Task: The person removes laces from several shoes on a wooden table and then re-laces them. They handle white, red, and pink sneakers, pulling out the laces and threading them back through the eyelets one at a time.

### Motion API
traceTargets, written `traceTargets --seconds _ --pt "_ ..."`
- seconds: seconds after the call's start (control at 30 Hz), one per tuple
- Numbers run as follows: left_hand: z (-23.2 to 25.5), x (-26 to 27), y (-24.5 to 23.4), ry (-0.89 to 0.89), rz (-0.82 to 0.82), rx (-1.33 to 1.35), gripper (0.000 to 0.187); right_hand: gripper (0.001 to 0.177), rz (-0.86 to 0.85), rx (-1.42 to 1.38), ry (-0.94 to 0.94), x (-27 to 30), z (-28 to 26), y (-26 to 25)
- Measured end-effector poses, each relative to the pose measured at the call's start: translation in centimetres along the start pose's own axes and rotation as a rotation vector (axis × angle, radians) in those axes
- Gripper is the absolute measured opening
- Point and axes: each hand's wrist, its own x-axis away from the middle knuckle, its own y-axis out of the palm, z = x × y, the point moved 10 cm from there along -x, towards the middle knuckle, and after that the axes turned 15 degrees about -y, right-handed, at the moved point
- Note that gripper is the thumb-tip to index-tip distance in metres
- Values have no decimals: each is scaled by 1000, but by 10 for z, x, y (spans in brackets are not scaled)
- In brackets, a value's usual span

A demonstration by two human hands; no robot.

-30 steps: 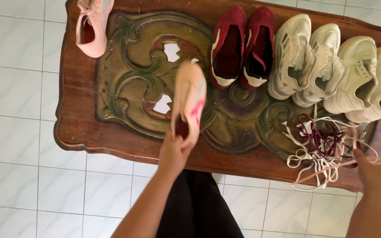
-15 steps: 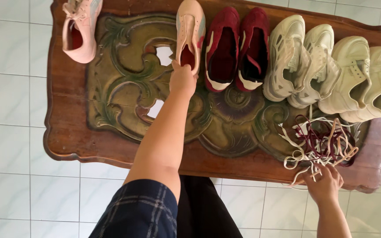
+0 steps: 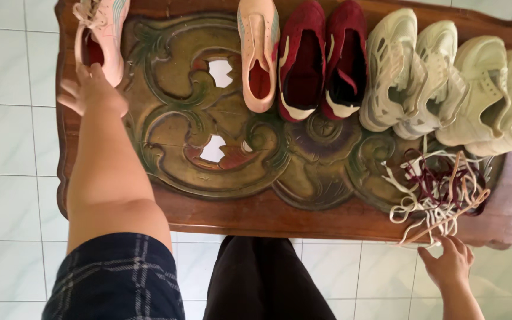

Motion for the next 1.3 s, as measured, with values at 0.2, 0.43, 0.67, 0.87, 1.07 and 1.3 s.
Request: traceTargets --seconds 0.2,0.43,0.67,0.87,1.07,1.3 --pt "-18 54 7 286 292 325 23 60 -98 -25 -49 2 -24 28" --pt "-38 274 35 591 -93 627 13 42 56 -423 -151 -29 -130 17" --pt "4 478 76 964 -43 759 12 38 -91 -1148 -136 -61 -302 23" --pt "52 528 111 1090 -94 616 17 40 -186 -1182 -17 -85 -326 35" --pt "40 451 106 686 -265 927 17 49 -156 -967 -60 -102 -328 29" --pt "64 432 68 987 76 759 46 49 -216 -918 -74 -113 -338 26"
